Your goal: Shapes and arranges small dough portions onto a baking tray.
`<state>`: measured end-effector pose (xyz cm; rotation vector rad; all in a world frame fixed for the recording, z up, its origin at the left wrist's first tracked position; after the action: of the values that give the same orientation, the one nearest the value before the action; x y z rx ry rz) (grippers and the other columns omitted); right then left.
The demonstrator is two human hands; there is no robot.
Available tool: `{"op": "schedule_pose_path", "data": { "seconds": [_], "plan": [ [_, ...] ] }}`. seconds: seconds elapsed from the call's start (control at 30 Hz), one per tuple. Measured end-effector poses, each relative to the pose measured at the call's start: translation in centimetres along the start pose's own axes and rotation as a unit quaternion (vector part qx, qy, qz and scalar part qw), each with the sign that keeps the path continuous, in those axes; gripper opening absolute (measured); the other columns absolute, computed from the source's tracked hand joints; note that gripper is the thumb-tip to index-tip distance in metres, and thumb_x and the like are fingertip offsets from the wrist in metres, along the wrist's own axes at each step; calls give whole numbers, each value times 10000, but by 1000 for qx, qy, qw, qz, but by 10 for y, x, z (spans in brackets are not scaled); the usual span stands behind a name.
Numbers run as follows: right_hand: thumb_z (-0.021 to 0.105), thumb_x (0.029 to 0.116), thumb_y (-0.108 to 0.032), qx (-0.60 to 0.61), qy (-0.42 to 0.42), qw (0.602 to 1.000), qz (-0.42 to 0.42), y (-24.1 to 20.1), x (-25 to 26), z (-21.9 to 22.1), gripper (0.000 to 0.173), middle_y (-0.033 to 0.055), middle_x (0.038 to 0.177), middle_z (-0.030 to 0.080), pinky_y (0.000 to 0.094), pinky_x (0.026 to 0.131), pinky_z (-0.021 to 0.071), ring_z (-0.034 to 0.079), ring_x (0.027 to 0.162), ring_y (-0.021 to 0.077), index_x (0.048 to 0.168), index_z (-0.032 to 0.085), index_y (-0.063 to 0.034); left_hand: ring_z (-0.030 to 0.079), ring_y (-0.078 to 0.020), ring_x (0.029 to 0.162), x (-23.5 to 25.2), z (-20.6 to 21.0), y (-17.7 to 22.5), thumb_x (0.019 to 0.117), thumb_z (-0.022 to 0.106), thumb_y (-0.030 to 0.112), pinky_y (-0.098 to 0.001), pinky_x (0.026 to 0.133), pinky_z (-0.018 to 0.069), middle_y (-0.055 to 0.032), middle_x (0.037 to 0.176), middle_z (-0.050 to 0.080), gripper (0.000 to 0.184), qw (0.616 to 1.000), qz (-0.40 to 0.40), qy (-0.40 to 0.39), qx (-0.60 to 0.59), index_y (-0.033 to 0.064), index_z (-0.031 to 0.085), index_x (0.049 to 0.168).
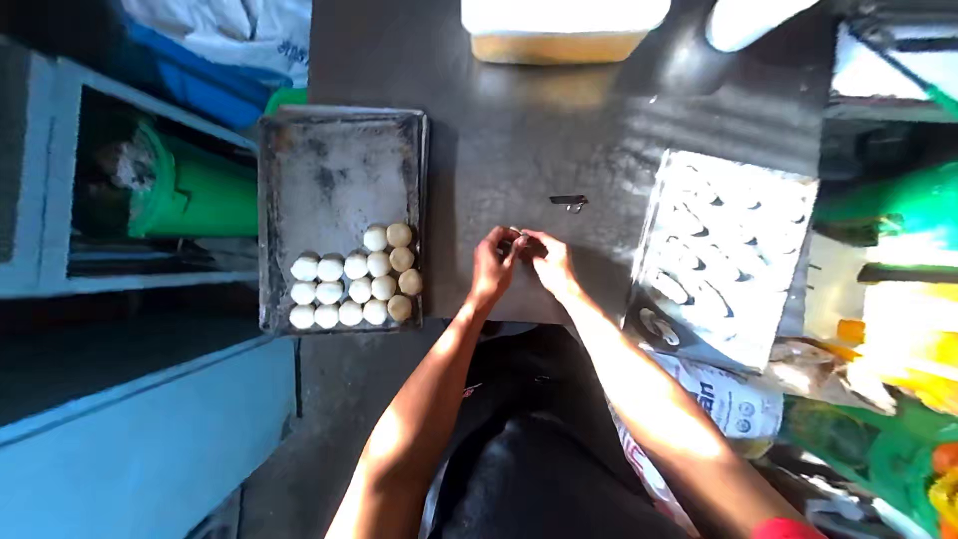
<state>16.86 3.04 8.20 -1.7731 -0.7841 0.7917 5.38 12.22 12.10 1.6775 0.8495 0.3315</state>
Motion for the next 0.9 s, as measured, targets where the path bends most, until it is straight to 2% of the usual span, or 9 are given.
{"op": "schedule_pose_path", "data": {
  "seconds": [0.13, 0.3, 0.37, 0.43, 0.53, 0.63, 0.7, 0.77, 0.9],
  "plan": [
    [757, 917, -130, 66, 47, 996, 32, 11, -27, -39, 212, 50, 1023, 760, 355, 867, 626, 733, 930, 129, 1115, 724, -62, 695, -127, 756, 2, 36, 35, 1003, 664, 227, -337, 683, 621, -34, 946, 717, 165, 997, 28, -63, 45, 96, 686, 1102],
    [617, 1004, -102, 293, 88, 943, 131, 30, -79, -118, 215, 133, 1053, 739, 381, 860, 627, 735, 924, 210, 1178, 656, 19, 666, -114, 778, -1, 117, 73, 956, 717, 207, -291, 673, 609, -43, 974, 661, 137, 982, 97, -155, 45, 90, 722, 1028],
    [652, 986, -113, 302, 113, 938, 127, 43, -99, -147, 291, 124, 1112, 722, 386, 906, 612, 714, 990, 204, 1257, 636, -7, 677, -94, 781, -4, 158, 91, 957, 707, 212, -284, 696, 607, -26, 958, 693, 134, 970, 99, -208, 71, 94, 739, 1011],
    [695, 954, -106, 277, 181, 935, 124, 58, -119, -179, 247, 100, 1054, 736, 386, 899, 611, 712, 963, 186, 1187, 685, -21, 670, -76, 806, -6, 199, 108, 954, 702, 226, -286, 745, 599, 10, 949, 696, 113, 957, 94, -246, 120, 133, 756, 990],
    [509, 1010, -49, 447, 279, 825, 205, 83, -149, -222, 239, 118, 994, 719, 389, 813, 599, 695, 883, 203, 1198, 652, -10, 668, -88, 829, -4, 257, 121, 963, 690, 208, -303, 763, 600, 3, 979, 689, 106, 946, 98, -274, 144, 135, 756, 1003],
    [375, 990, -229, 575, 296, 729, 226, 104, -170, -261, 379, 115, 970, 711, 413, 703, 584, 680, 831, 225, 1237, 623, -85, 706, -110, 888, 3, 314, 115, 988, 652, 169, -342, 828, 616, -28, 1013, 731, 150, 934, 61, -334, 113, 87, 734, 1082],
    [515, 970, -211, 575, 286, 741, 196, 121, -181, -287, 321, 91, 1026, 701, 436, 809, 594, 682, 915, 225, 1247, 627, -94, 701, -127, 843, 4, 352, 110, 1001, 651, 170, -332, 796, 608, -60, 985, 732, 183, 918, -5, -390, 68, 48, 710, 1124],
    [661, 924, -77, 493, 284, 804, 175, 137, -193, -314, 374, 110, 1140, 697, 439, 891, 590, 688, 992, 232, 1295, 618, -90, 663, -125, 713, 4, 387, 104, 1015, 632, 171, -302, 678, 580, -68, 903, 717, 190, 902, -62, -426, 32, 34, 685, 1136],
    [668, 880, 47, 249, 317, 884, 237, 157, -210, -376, 583, 90, 1193, 718, 423, 883, 604, 709, 1017, 218, 1420, 565, -148, 636, -120, 689, 9, 439, 105, 997, 673, 210, -290, 636, 563, -64, 931, 709, 245, 872, -87, -483, 4, 63, 671, 1193]
  ]
}}
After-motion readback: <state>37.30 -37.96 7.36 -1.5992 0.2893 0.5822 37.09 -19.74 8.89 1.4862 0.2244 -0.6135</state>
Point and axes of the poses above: each hand's wrist, its own x-axis towards the middle knuckle, its own z-axis out of the palm, y = z × x, the point moved 6 cm from there along x, towards the middle knuckle
